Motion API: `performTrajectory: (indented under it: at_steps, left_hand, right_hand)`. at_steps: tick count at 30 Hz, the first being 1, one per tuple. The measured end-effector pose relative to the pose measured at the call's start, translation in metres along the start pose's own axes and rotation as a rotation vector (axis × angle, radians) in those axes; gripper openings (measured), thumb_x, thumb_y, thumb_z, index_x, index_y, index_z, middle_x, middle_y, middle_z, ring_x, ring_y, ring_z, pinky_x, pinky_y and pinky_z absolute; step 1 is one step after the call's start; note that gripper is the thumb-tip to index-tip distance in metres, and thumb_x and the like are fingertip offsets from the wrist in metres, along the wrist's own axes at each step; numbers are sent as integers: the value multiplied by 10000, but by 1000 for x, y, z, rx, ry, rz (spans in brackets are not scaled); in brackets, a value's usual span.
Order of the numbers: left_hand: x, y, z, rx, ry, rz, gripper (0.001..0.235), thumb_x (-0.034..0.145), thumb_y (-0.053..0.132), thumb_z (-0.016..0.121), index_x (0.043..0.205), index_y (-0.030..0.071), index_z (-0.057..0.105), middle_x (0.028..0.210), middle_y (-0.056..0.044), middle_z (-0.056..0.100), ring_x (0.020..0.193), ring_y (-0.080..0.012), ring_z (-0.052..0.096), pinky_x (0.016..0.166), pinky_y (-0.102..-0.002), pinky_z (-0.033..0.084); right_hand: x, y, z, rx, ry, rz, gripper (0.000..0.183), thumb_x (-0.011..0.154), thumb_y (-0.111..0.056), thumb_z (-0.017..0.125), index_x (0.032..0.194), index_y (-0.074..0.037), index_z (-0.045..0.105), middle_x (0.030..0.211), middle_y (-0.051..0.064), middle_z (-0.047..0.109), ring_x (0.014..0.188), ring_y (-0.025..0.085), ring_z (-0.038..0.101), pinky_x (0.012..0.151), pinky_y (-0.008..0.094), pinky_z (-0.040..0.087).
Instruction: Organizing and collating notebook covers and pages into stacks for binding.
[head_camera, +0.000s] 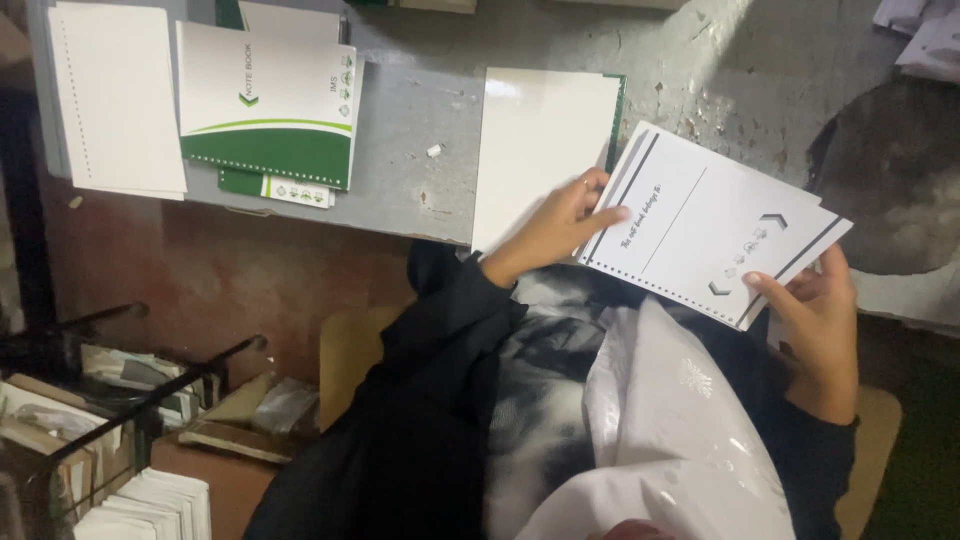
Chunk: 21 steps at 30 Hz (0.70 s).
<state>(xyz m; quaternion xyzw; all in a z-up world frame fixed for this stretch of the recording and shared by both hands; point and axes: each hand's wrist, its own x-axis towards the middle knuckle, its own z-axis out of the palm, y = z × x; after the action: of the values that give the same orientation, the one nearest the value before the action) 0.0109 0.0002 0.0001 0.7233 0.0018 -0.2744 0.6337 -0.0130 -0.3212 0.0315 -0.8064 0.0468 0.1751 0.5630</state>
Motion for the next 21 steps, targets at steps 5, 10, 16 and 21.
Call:
performTrajectory:
  at_steps: [5,10,16,21]
  left_hand:
    - [-5,28,8,3,69,-1,336,918,379,667,1058,128,495,841,-37,792,566,-89,657,494,-194,415]
    - [-32,79,9,-95,88,79,303,912,337,679,1042,130,500,835,-55,752,631,-137,617,556,-247,486]
    - [-75,149,4,-75,157,258,300,936,345,663,976,176,418,719,11,677,465,-39,333,465,-184,240]
    - [-100,174,5,-95,244,333,301,921,343,667,987,172,429,686,7,695,480,-54,376,476,-200,287]
  right_hand:
    - [-10,-10,-2,-15,3,-10,619,930,9,657,1494,9,402,1385,206,589,1175,313,625,927,406,540]
    - [-12,-1,-20,117,92,-57,687,897,20,683,1529,-29,418,1426,160,579,1231,254,600,1017,360,517]
    - [-13,-38,-54,24,156,-373,647,949,38,746,1526,32,452,1419,208,583,1278,292,611,1029,358,544]
    - [-1,-46,-70,-16,148,-496,680,1036,33,727,1629,-18,400,1441,245,602,1316,329,625,1072,377,529]
